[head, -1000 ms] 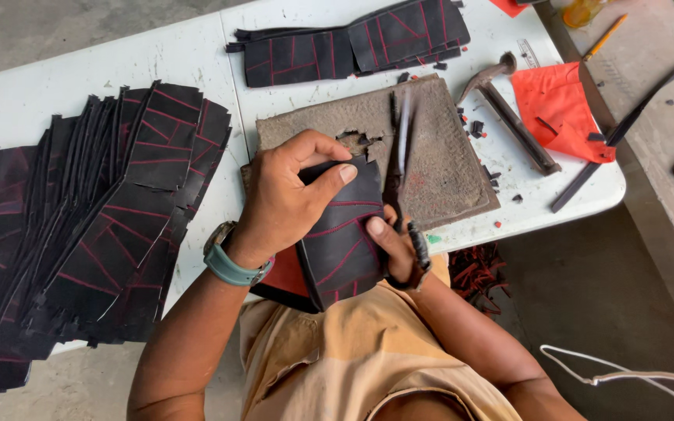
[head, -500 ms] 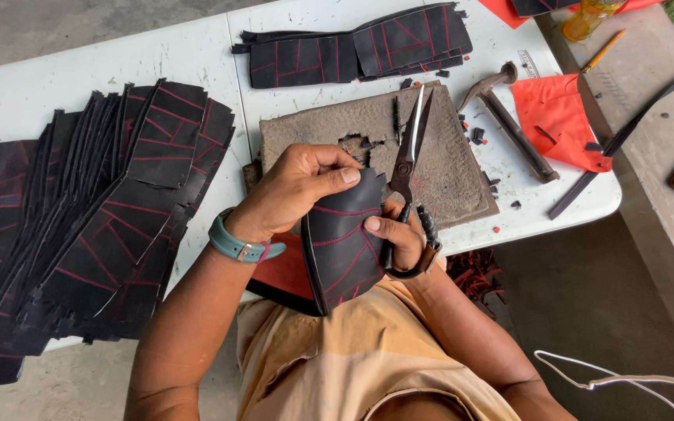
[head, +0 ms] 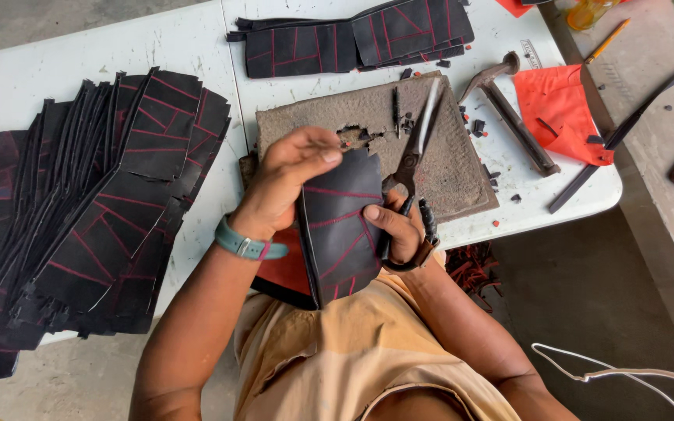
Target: The person trims the edges of black leather pieces with red stitching using shears and then hammers the edges flat on a work surface. The person handles multiple leather pieces one at a time, cutting and flattening them sequentially.
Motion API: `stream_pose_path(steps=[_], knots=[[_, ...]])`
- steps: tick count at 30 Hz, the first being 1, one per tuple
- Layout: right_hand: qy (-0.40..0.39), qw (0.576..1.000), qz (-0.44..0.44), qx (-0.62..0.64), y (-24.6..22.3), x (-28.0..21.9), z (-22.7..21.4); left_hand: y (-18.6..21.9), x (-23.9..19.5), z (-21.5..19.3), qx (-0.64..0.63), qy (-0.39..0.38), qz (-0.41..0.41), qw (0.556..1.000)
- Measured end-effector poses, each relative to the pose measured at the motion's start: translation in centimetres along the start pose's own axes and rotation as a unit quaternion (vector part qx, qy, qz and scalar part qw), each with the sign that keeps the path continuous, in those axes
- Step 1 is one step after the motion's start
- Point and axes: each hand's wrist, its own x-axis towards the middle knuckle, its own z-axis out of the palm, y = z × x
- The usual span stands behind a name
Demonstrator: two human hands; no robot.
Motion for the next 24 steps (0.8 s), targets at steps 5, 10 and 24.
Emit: stream_pose_path(steps=[5,10,24], knots=[[0.014,0.998,-0.045,-0.037,-1.1,0.7,0.7,0.0,-4.3,2.7,0.109,0.020,0.057,0.992],[-0.086,0.993,-0.063,0.048,-2.4,0.3,0.6,6.4,-4.0,1.8,0.403,-0.098,-0.031,0.909],[0.003,0.964,0.036,-0.264,-1.6,3.3,-1.5,10.3,4.1,4.2,0.730,-0.236,-0.135,0.627]])
